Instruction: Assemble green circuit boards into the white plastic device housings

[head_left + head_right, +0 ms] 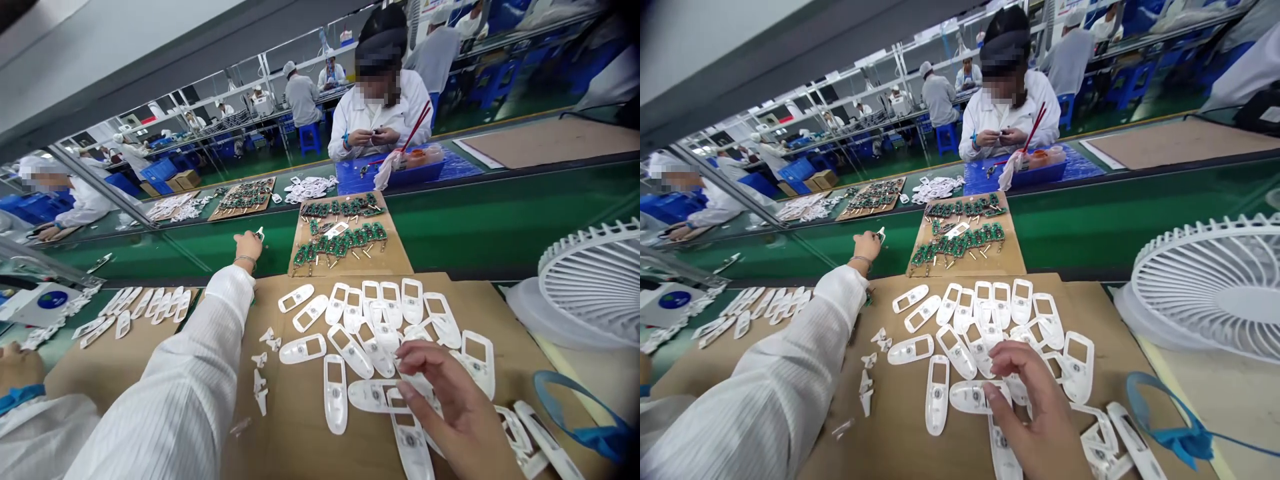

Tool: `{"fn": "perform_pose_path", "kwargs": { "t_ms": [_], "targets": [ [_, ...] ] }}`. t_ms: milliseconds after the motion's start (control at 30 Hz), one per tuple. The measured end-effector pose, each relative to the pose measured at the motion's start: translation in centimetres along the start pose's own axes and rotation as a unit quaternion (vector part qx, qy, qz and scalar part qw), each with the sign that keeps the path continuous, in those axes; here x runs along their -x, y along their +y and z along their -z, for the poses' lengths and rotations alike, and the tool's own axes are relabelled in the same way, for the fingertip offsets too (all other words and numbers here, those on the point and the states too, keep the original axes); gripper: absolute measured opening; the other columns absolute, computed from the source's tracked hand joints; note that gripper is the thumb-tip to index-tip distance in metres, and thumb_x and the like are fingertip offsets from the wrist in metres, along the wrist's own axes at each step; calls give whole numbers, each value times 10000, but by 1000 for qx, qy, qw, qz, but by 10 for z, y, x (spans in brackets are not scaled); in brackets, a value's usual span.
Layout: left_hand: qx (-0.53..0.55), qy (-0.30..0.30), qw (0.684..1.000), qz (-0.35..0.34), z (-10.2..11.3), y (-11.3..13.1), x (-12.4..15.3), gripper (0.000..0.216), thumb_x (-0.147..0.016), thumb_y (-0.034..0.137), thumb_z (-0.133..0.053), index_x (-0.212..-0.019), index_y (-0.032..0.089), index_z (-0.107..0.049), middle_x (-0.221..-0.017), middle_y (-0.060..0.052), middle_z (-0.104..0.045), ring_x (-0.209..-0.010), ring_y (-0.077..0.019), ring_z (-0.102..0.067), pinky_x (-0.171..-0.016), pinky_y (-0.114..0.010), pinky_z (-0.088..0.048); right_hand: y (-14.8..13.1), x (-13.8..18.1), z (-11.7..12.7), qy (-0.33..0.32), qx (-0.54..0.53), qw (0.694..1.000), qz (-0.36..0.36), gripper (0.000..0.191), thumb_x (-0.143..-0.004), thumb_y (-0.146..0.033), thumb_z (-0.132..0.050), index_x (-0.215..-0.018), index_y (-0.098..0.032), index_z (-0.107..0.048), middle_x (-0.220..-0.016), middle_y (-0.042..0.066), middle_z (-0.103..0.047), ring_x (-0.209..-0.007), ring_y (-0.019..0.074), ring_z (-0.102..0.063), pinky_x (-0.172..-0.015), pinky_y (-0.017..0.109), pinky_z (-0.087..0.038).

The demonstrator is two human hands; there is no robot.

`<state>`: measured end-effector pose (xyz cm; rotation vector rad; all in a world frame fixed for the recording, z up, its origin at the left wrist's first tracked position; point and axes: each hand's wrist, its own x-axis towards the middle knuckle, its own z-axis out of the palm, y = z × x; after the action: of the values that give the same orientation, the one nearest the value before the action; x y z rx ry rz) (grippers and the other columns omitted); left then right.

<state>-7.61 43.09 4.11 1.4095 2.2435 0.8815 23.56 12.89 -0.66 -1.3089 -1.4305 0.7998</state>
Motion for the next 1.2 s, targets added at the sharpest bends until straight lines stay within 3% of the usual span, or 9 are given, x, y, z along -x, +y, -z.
{"fn": "perform_pose_path", "kwargs": {
  "t_ms": [233, 433, 567, 667, 800, 867, 1000, 1100, 1200],
  "targets": [
    [-146, 28, 989, 18, -31, -15, -31, 372, -905, 335, -586, -1230, 161, -544, -1285, -109, -543, -1123, -253, -566, -933, -483, -498, -4, 2, 4, -15, 71, 997, 40, 149, -851, -274, -581, -978, -300, -509, -1005, 62, -606, -968, 231, -639, -765, 330, -572],
    [-191, 45, 981, 7, -23, -23, -18, 387, -908, 348, -577, -1244, 160, -536, -1316, -116, -522, -1174, -269, -532, -977, -519, -456, -4, -2, 2, -6, 88, 995, 51, 120, -852, -257, -572, -959, -293, -532, -987, 62, -624, -949, 230, -657, -741, 326, -585],
    [-208, 25, 976, -57, -8, 3, -19, 403, -909, 348, -566, -1264, 162, -518, -1350, -122, -490, -1223, -291, -489, -1012, -544, -411, -10, -5, 2, 24, 127, 988, 90, 90, -847, -253, -561, -927, -294, -547, -923, 56, -651, -849, 225, -681, -663, 321, -597],
    [-207, -53, 960, -180, 9, 29, -10, 374, -909, 300, -533, -1238, 124, -544, -1309, -148, -522, -1238, -283, -471, -1059, -466, -362, -37, -9, 6, -9, 173, 974, 145, 131, -831, -230, -567, -942, -301, -564, -881, 33, -678, -783, 200, -687, -606, 281, -591],
    [-186, -163, 910, -333, 41, 46, 39, 398, -903, 385, -481, -1215, 159, -580, -1171, -104, -619, -1077, -246, -569, -1005, -372, -412, -85, -46, 0, -108, 264, 931, 228, 115, -854, -224, -523, -841, -271, -627, -800, 54, -696, -708, 224, -667, -586, 333, -548],
    [-181, -196, 887, -378, 57, 45, 79, 403, -894, 421, -481, -1186, 171, -601, -1175, -100, -628, -1040, -251, -591, -972, -375, -444, -98, -89, -13, -114, 341, 916, 176, 212, -879, -233, -480, -729, -239, -629, -707, 79, -668, -645, 245, -637, -557, 362, -496],
    [-190, -234, 834, -462, 90, 26, 169, 433, -921, 457, -436, -1223, 187, -590, -1186, -139, -633, -1089, -294, -593, -976, -440, -458, -80, -200, -45, -129, 423, 897, -13, 148, -885, -220, -560, -824, -158, -680, -884, 147, -701, -864, 264, -671, -750, 360, -496],
    [-131, -273, 840, -451, 112, -6, 223, 386, -911, 411, -494, -1268, 283, -565, -1234, -92, -639, -1148, -263, -589, -981, -392, -486, -46, -262, -61, -110, 434, 891, -79, 273, -906, -344, -598, -1043, -110, -638, -1064, 110, -661, -973, 208, -641, -854, 390, -516],
    [-39, -264, 891, -367, 128, -48, 254, 308, -892, 385, -518, -1173, 337, -634, -1061, -54, -720, -1019, -237, -663, -900, -350, -552, -16, -290, -70, -80, 439, 886, -122, 332, -907, -343, -602, -1147, -114, -598, -1179, 119, -611, -1043, 221, -613, -896, 424, -514]
  ]
}}
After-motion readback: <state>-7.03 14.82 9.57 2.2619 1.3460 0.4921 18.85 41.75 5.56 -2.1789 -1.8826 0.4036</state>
